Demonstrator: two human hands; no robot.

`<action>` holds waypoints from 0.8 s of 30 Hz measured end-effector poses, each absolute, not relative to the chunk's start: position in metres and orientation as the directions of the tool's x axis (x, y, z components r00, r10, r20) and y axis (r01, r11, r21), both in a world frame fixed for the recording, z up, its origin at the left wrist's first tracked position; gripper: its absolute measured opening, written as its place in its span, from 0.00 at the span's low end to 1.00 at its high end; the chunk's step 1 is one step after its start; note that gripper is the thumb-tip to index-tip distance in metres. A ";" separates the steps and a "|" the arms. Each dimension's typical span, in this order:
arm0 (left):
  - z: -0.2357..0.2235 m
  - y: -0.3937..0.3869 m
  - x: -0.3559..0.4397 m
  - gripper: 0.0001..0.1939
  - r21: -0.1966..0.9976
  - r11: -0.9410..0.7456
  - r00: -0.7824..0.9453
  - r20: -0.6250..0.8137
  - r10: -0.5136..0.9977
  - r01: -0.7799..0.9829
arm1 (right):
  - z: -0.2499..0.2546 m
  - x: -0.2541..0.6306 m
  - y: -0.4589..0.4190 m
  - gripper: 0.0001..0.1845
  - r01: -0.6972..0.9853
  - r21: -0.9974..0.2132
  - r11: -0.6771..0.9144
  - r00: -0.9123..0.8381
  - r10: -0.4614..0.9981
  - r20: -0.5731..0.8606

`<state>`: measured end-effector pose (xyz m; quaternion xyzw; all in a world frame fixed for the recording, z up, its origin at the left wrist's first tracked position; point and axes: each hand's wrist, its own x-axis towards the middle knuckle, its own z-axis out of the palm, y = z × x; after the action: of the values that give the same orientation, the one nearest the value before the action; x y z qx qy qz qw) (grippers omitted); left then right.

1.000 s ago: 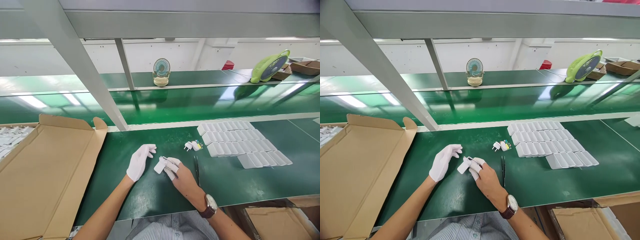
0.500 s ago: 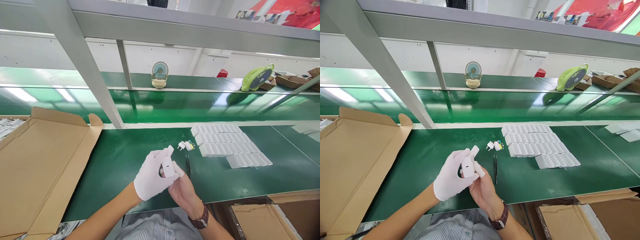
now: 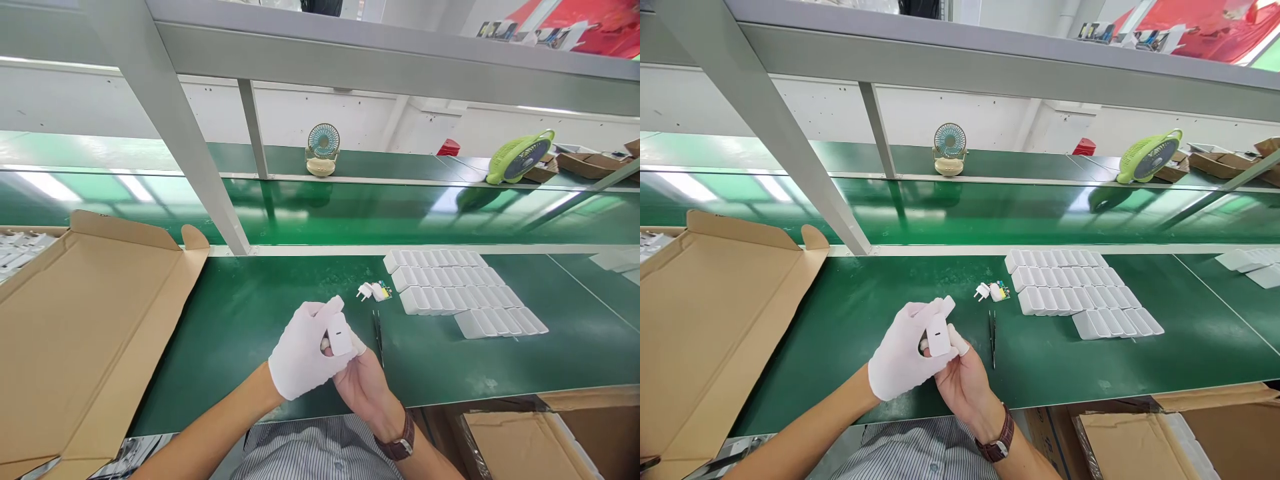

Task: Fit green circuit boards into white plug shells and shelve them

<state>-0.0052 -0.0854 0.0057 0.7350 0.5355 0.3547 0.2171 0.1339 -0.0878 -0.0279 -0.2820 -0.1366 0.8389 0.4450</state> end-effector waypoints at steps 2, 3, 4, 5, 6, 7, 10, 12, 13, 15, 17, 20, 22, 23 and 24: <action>0.002 -0.086 -0.009 0.41 0.728 -0.306 0.157 0.267 0.951 0.613 | -0.026 0.138 -0.085 0.20 -0.582 -0.658 -0.478 -0.345 0.878 -0.332; 0.000 -0.086 -0.012 0.42 0.751 -0.282 0.145 0.244 0.959 0.597 | -0.025 0.142 -0.083 0.21 -0.493 -0.780 -0.385 -0.268 0.920 -0.285; -0.003 -0.085 -0.015 0.43 0.777 -0.251 0.139 0.209 0.968 0.578 | -0.024 0.146 -0.081 0.21 -0.357 -0.896 -0.263 -0.188 0.960 -0.206; -0.007 -0.085 -0.020 0.44 0.802 -0.219 0.141 0.169 0.975 0.555 | -0.024 0.150 -0.079 0.22 -0.184 -0.975 -0.126 -0.127 0.987 -0.104; -0.011 -0.084 -0.024 0.43 0.824 -0.194 0.147 0.135 0.980 0.533 | -0.025 0.155 -0.077 0.23 -0.001 -1.000 0.006 -0.097 0.995 0.006; -0.015 -0.082 -0.029 0.39 0.839 -0.182 0.161 0.114 0.980 0.513 | -0.026 0.159 -0.076 0.23 0.161 -0.980 0.120 -0.099 0.990 0.105; -0.021 -0.076 -0.042 0.26 0.847 -0.238 0.219 0.148 0.964 0.476 | -0.032 0.165 -0.075 0.25 0.400 -0.840 0.368 -0.208 0.928 0.308; -0.021 -0.072 -0.048 0.23 0.833 -0.288 0.240 0.193 0.951 0.472 | -0.035 0.164 -0.075 0.24 0.427 -0.750 0.505 -0.267 0.863 0.429; -0.020 -0.071 -0.049 0.23 0.824 -0.309 0.247 0.212 0.946 0.476 | -0.036 0.163 -0.074 0.24 0.429 -0.705 0.565 -0.288 0.825 0.486; -0.019 -0.069 -0.050 0.23 0.804 -0.329 0.245 0.234 0.941 0.495 | -0.037 0.162 -0.072 0.27 0.422 -0.624 0.658 -0.317 0.752 0.578; -0.019 -0.070 -0.049 0.25 0.803 -0.326 0.256 0.222 0.941 0.500 | -0.038 0.162 -0.070 0.30 0.405 -0.562 0.721 -0.359 0.691 0.627; -0.023 -0.070 -0.046 0.26 0.842 -0.288 0.292 0.165 0.942 0.456 | -0.043 0.165 -0.068 0.32 0.388 -0.524 0.758 -0.428 0.652 0.626; -0.026 -0.069 -0.041 0.24 0.865 -0.269 0.314 0.139 0.939 0.423 | -0.049 0.170 -0.068 0.31 0.391 -0.520 0.759 -0.443 0.651 0.617; -0.027 -0.068 -0.038 0.23 0.870 -0.263 0.323 0.128 0.938 0.417 | -0.053 0.173 -0.068 0.30 0.396 -0.520 0.757 -0.442 0.653 0.614; -0.027 -0.066 -0.035 0.22 0.873 -0.255 0.330 0.116 0.937 0.417 | -0.057 0.176 -0.069 0.30 0.399 -0.518 0.757 -0.440 0.653 0.616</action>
<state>-0.0352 -0.0662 -0.0273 0.7175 0.4716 0.3358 0.3874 0.1758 -0.0689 -0.0571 -0.3149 -0.8353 0.1497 0.4251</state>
